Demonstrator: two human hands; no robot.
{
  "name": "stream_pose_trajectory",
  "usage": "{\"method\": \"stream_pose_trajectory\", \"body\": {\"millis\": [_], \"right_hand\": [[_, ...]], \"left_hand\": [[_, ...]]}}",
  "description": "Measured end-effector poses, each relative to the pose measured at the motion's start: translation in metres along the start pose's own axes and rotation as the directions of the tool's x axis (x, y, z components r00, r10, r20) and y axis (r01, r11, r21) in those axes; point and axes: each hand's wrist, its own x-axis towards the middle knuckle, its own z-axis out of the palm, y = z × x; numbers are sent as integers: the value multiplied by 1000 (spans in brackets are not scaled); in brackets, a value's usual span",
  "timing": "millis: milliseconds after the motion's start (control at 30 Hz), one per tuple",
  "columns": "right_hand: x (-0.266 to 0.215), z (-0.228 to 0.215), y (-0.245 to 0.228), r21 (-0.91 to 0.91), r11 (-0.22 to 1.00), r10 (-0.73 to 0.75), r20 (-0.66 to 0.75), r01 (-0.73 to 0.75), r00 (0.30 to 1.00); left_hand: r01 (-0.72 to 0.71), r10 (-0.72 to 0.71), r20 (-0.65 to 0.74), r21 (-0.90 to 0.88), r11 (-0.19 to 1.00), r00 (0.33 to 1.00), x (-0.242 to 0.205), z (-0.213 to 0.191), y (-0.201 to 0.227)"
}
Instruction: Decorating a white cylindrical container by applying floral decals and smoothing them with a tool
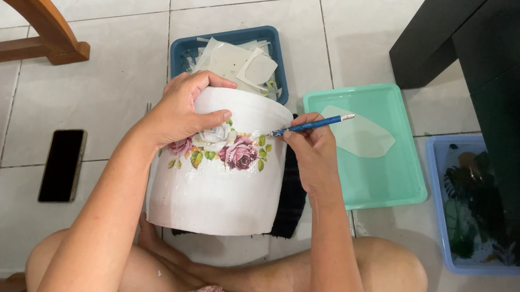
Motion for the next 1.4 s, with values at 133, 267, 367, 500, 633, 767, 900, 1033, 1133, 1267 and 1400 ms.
{"method": "stream_pose_trajectory", "body": {"millis": [133,267,367,500,633,767,900,1033,1133,1267,1400], "right_hand": [[-2,3,-5,41,999,-2,-3,2,1000],[-2,7,-7,33,998,-49,-5,49,999],[-2,10,-8,8,995,-96,-10,96,995],[0,12,-8,-27,992,-127,-10,127,992],[2,11,-3,-30,990,-137,-4,137,991],[4,11,-1,-22,989,-148,-20,148,989],[3,12,-4,-20,991,-133,-35,133,990],[2,10,3,1,992,-125,-64,125,990],[0,10,4,25,997,-65,-108,68,992],[-2,10,1,44,998,-37,-142,44,989],[0,9,2,85,996,-14,-170,28,985]], "left_hand": [[0,0,3,6,1000,1000,0,0,-1],[2,-2,0,5,1000,1000,0,0,-1],[5,-5,-2,5,1000,1000,-1,-1,2],[14,-14,-3,-3,1000,1000,-2,-1,6],[16,-16,-4,11,1000,1000,-1,-1,5],[6,-6,1,-7,1000,1000,1,-1,2],[3,-3,5,-6,1000,1000,-2,-3,9],[-10,10,0,-1,1000,1000,-1,-1,5],[-18,18,12,-3,1000,1000,1,0,2],[-22,22,10,5,1000,1000,2,2,-2],[-26,26,9,8,1000,1000,4,3,-6]]}}
